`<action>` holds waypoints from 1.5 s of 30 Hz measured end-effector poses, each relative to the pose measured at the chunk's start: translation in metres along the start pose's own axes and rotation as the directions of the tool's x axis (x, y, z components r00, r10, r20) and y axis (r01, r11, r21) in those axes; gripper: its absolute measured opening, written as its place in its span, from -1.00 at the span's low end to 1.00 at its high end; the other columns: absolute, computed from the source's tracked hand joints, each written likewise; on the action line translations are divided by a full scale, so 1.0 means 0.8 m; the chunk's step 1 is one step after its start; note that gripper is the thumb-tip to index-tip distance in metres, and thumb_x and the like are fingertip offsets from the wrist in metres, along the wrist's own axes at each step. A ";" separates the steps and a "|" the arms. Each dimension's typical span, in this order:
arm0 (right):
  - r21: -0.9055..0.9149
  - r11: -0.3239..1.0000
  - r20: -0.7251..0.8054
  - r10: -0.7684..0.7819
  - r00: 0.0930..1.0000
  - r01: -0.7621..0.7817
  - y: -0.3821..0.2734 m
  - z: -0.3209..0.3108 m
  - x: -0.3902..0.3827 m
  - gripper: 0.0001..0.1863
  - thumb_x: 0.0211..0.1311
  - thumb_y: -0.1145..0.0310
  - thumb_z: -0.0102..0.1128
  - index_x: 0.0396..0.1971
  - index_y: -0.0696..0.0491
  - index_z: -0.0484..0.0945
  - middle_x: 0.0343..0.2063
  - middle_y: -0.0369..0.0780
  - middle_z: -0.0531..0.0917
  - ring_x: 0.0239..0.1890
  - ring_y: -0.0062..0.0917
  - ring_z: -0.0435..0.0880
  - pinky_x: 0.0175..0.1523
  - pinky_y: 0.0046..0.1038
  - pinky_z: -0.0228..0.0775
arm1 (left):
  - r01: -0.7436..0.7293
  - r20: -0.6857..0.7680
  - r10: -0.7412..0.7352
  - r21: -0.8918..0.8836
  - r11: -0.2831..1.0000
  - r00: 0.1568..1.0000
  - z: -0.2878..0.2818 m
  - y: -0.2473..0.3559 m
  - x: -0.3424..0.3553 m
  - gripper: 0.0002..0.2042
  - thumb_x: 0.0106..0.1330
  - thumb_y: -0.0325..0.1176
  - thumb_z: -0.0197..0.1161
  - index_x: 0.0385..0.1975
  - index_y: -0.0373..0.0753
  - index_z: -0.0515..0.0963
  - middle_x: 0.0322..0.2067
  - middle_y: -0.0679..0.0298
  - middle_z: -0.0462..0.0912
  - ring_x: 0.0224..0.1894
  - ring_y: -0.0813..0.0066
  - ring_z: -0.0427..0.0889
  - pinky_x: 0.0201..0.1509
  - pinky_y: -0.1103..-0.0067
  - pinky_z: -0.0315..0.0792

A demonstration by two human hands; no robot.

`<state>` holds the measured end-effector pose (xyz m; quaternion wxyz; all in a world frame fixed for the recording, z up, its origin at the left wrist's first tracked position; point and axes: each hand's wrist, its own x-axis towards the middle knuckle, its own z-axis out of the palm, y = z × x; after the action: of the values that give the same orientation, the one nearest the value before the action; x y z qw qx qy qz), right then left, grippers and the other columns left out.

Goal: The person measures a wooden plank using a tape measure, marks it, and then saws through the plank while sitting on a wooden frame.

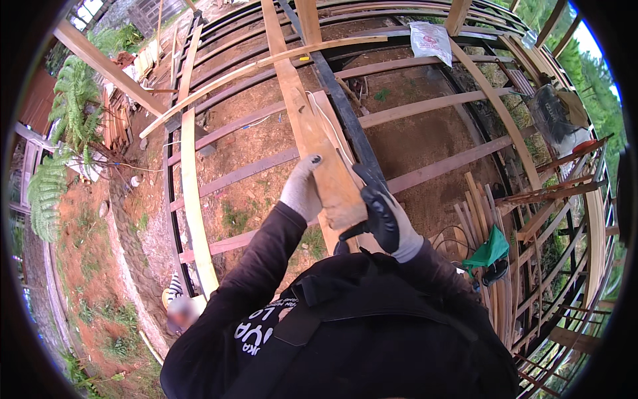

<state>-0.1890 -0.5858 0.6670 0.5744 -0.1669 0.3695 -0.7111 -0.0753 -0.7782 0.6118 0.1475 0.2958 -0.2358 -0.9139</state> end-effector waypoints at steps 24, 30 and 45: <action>-0.685 -0.018 -0.729 -0.003 0.685 -0.729 -0.013 -0.061 -0.447 -0.21 0.08 0.64 0.18 0.41 0.05 0.30 -0.16 0.04 0.68 -0.11 -0.06 0.67 -0.05 -0.18 0.48 | 0.366 -0.485 -0.309 0.025 0.930 0.818 -0.179 -0.289 0.285 -0.72 0.31 -0.09 0.32 -0.12 -0.10 0.59 -0.26 0.23 0.68 -0.25 0.22 0.68 -0.12 0.16 0.60; -0.636 -0.018 -0.769 -0.056 0.636 -0.771 0.038 -0.121 -0.526 -0.20 -0.04 0.54 0.32 0.33 0.09 0.35 0.10 -0.01 0.61 0.16 -0.10 0.59 0.25 -0.26 0.44 | 0.235 -0.361 -0.239 -0.056 0.970 0.901 -0.108 -0.286 0.223 -0.71 0.21 -0.22 0.44 -0.12 -0.16 0.62 -0.29 0.23 0.67 -0.28 0.26 0.67 -0.16 0.28 0.60; -0.699 0.364 -0.691 -0.122 0.713 -0.616 0.105 -0.221 -0.477 -0.14 -0.07 0.27 0.45 0.37 -0.06 0.38 0.24 -0.02 0.53 0.32 -0.15 0.45 0.42 -0.26 0.26 | -0.386 0.218 0.354 0.127 0.914 0.910 0.068 -0.042 0.149 -0.27 0.34 0.12 0.27 0.33 -0.24 0.26 0.05 0.09 0.53 0.06 0.17 0.54 0.21 0.28 0.48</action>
<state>-0.1392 -0.1734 0.5598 0.3322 -0.1318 0.8852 -0.2979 -0.2057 -0.7798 0.5768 0.2698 0.1684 -0.3764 -0.8701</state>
